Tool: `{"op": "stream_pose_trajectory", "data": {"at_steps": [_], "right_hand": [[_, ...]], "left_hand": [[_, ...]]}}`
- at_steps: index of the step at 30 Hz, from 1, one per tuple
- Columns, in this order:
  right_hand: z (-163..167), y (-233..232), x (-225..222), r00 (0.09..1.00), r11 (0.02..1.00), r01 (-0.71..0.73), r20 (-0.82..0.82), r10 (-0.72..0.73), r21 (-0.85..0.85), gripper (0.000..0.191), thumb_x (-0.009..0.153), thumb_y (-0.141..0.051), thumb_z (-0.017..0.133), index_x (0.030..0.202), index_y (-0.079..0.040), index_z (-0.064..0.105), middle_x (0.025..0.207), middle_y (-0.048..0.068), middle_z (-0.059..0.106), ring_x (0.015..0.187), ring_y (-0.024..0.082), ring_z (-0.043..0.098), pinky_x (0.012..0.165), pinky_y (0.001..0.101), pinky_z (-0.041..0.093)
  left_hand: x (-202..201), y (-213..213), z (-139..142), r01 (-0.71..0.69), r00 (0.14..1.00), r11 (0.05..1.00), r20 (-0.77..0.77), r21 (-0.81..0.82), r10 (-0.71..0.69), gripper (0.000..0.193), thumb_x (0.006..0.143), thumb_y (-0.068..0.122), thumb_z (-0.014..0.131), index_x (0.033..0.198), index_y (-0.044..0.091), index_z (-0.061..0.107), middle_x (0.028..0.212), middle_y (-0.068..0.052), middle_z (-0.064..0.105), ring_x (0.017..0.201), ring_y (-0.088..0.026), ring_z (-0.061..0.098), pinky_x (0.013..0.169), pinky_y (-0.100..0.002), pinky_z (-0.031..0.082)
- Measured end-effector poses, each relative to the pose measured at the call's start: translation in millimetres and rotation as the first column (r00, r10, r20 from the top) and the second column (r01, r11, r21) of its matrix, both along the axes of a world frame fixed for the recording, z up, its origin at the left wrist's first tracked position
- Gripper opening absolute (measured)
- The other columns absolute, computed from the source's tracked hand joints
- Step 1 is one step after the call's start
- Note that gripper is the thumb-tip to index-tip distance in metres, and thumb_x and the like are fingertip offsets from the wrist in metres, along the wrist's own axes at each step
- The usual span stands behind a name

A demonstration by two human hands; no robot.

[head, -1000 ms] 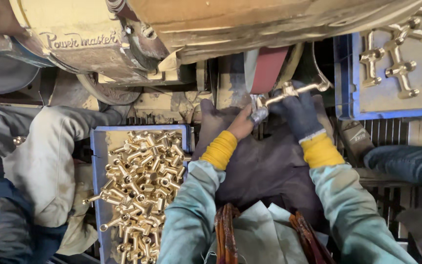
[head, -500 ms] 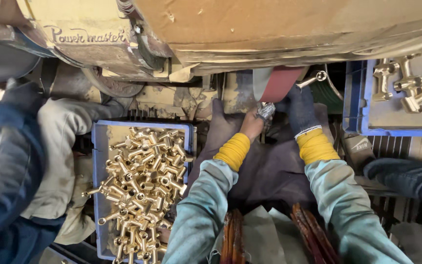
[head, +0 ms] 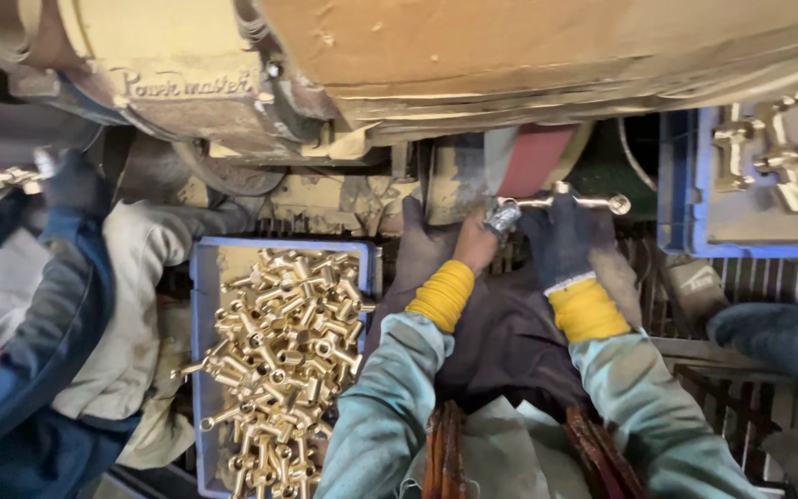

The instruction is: The person repeatedly picks up small brass-colored metal parts from a blue bin and presses them against a moving belt sander to smooth their surfaces. They handle the parts one at a time, rotating them to contact different sides with the belt, then place the finished pieces into a separate blue bin to the right.

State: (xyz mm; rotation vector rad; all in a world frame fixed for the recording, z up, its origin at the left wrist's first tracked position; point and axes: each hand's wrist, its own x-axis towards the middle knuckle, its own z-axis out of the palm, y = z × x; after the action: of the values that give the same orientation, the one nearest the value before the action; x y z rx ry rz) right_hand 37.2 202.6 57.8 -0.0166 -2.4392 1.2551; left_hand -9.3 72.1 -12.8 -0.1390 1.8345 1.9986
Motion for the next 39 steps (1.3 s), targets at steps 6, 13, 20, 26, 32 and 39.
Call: {"op": "stream_pose_trajectory", "data": {"at_steps": [6,13,20,26,32,39], "right_hand": [[-35,0,14,1.0,0.997,0.003,-0.01,-0.004,-0.073,0.054,0.106,-0.003,0.072,0.15,0.003,0.042,0.126,0.021,0.057,0.11,0.029,0.059,0.095,0.0422,0.055],[-29,-10,28,0.992,0.964,-0.049,0.102,0.078,-0.263,0.049,0.112,-0.018,0.068,0.147,0.004,0.041,0.134,0.02,0.058,0.121,0.026,0.059,0.11,0.0399,0.052],[41,-29,76,0.94,0.962,-0.274,0.209,0.269,-0.002,0.036,0.098,-0.025,0.068,0.125,-0.008,0.053,0.123,0.02,0.062,0.113,0.032,0.061,0.097,0.0437,0.051],[77,-52,87,0.775,0.576,-0.57,0.15,0.614,0.586,0.038,0.083,-0.026,0.073,0.116,-0.014,0.061,0.12,0.023,0.066,0.11,0.036,0.063,0.092,0.0464,0.049],[66,-29,99,0.709,0.81,-0.371,0.424,0.563,-0.455,0.041,0.1,-0.001,0.061,0.14,0.005,0.053,0.128,0.019,0.066,0.118,0.024,0.066,0.103,0.0333,0.052],[51,6,114,0.813,0.882,-0.33,0.373,0.446,-0.335,0.029,0.107,-0.005,0.064,0.133,0.003,0.056,0.126,0.017,0.067,0.118,0.026,0.065,0.107,0.0358,0.051]], "left_hand": [[-9,-4,35,0.078,0.992,0.974,-0.083,-0.211,-0.098,0.027,0.094,0.017,0.064,0.117,0.004,0.069,0.095,-0.015,0.072,0.084,-0.024,0.065,0.077,-0.04,0.054],[11,-35,83,0.147,0.984,0.987,-0.115,0.063,-0.139,0.036,0.09,0.017,0.064,0.124,0.006,0.062,0.084,-0.006,0.072,0.067,-0.018,0.069,0.056,-0.035,0.06],[69,-97,90,0.234,0.967,0.898,0.009,0.373,-0.256,0.032,0.101,0.029,0.062,0.129,0.014,0.061,0.09,-0.001,0.068,0.064,-0.007,0.055,0.05,-0.025,0.043],[135,-192,83,-0.049,0.995,0.928,0.102,0.37,0.012,0.036,0.112,0.037,0.044,0.123,0.01,0.064,0.08,-0.003,0.07,0.054,-0.006,0.049,0.046,-0.023,0.037],[206,-318,104,-0.491,0.871,0.738,-0.266,-0.463,0.413,0.053,0.089,0.006,0.07,0.138,-0.001,0.052,0.122,-0.018,0.066,0.104,-0.027,0.067,0.087,-0.037,0.056],[286,-423,133,-0.356,0.925,0.564,-0.195,-0.745,0.326,0.041,0.079,0.021,0.069,0.116,0.003,0.07,0.099,-0.022,0.075,0.091,-0.036,0.072,0.087,-0.043,0.055]]}}
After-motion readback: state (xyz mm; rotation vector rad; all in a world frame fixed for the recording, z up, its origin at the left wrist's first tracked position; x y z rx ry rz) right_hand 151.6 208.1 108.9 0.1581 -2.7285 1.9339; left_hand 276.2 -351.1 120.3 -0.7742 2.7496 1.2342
